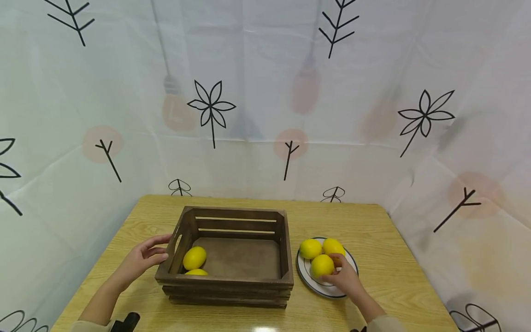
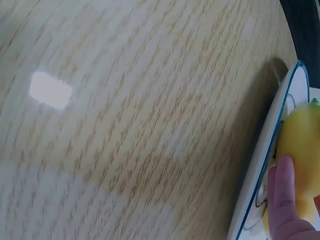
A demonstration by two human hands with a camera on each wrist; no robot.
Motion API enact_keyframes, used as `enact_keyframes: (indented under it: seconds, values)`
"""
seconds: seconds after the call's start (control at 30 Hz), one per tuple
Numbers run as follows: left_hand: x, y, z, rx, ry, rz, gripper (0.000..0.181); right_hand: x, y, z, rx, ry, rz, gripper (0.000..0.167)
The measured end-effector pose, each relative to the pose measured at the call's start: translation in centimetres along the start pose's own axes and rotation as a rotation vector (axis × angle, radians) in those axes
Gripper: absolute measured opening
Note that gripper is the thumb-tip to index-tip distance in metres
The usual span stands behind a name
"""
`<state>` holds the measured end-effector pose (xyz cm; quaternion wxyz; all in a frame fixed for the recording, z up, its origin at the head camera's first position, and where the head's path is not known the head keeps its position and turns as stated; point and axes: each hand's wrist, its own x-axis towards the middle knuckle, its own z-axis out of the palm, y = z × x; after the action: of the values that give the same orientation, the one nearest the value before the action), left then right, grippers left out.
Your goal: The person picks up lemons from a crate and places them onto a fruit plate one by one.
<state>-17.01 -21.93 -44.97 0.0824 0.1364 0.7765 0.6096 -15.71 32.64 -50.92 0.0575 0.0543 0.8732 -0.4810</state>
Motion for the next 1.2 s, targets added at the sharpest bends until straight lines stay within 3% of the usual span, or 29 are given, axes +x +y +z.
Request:
enact_keyframes:
  seconds: [0.7,0.97,1.2]
  values:
    - [0.1,0.2,-0.2,0.005,-0.002,-0.012,0.053,-0.1,-2.2,-3.6,-0.059,0.051,-0.004,0.067]
    - [0.2,0.4,-0.2,0.003,-0.008,-0.018,0.053,-0.1,-3.7,-3.9,-0.041,0.059,-0.051,0.062]
    - [0.2,0.4,-0.3,-0.005,-0.01,-0.017,0.053,0.4,-5.3,-4.0,-0.02,0.07,-0.14,0.061]
